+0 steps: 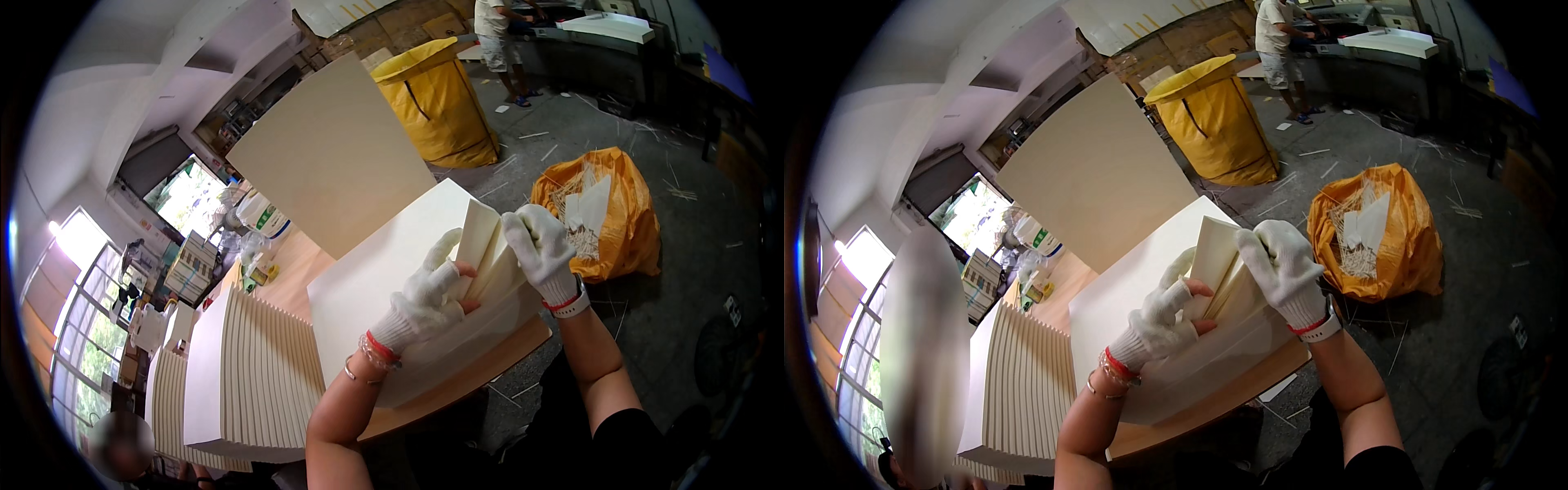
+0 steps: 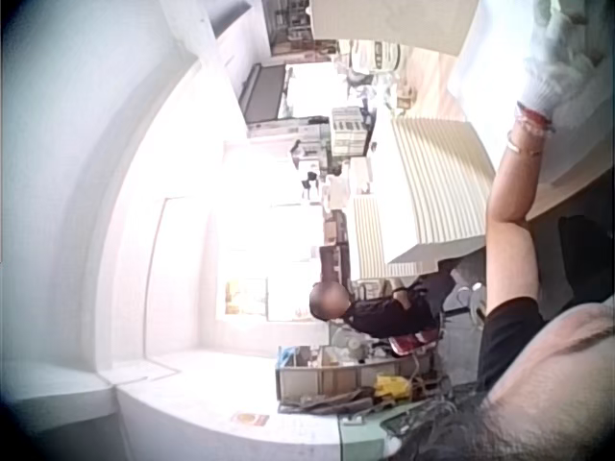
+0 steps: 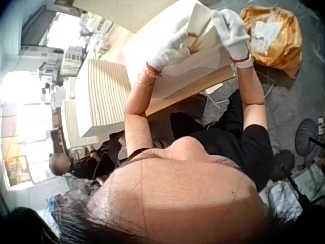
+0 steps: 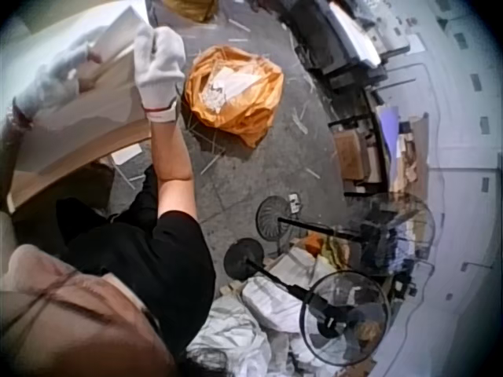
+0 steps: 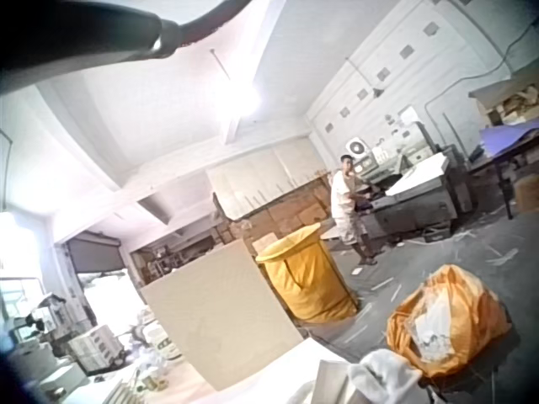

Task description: The person picks up individual white paper sheets from a stack on a table and places them onto a separate stack. The person wears white gloves and handles the paper one sheet at a time, repeating this action throughout the video.

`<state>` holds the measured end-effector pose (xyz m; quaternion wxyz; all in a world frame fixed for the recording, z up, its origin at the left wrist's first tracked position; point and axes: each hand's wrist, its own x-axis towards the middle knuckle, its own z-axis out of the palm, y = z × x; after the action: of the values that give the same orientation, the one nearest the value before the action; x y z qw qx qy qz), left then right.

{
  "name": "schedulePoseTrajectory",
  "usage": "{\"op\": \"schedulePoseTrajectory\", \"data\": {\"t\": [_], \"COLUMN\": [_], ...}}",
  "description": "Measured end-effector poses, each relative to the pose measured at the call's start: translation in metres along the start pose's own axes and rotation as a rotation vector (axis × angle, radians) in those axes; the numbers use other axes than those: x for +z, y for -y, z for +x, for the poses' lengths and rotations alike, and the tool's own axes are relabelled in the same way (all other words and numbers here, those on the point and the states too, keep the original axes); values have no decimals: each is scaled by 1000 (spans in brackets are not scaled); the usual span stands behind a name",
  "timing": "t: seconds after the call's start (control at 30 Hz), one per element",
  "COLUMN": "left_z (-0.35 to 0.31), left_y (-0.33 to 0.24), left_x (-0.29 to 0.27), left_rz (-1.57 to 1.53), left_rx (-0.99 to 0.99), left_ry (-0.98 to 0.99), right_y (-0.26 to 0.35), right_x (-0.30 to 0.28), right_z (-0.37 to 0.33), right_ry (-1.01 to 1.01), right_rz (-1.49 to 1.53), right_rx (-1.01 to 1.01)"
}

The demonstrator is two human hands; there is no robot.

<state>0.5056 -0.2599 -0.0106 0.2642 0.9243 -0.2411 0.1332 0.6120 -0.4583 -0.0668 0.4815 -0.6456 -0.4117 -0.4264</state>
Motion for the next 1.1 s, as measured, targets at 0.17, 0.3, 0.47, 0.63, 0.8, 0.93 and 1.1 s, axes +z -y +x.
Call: {"op": "schedulePoseTrajectory", "data": {"t": [0.17, 0.3, 0.47, 0.63, 0.8, 0.93, 1.1], "left_z": [-7, 0, -6, -14, 3, 12, -17], "left_y": [10, -9, -33, 14, 19, 13, -12], "left_x": [-11, 0, 10, 47, 70, 67, 49], "left_rz": [-472, -383, 424, 657, 631, 536, 630], "left_rx": [-317, -169, -247, -89, -235, -422, -338], "left_ry": [96, -102, 102, -180, -124, -4, -85], "right_y": [-17, -6, -12, -1, 0, -87, -3], "right_x": [18, -14, -3, 16, 6, 22, 27], "right_z": [-35, -49, -63, -40, -35, -95, -47], "right_ry": [65, 220, 610, 631, 654, 413, 572], "right_rz": [-576, -638, -94, -25, -80, -123, -81], "right_rx": [-237, -435, 84, 111, 213, -23, 220]}}
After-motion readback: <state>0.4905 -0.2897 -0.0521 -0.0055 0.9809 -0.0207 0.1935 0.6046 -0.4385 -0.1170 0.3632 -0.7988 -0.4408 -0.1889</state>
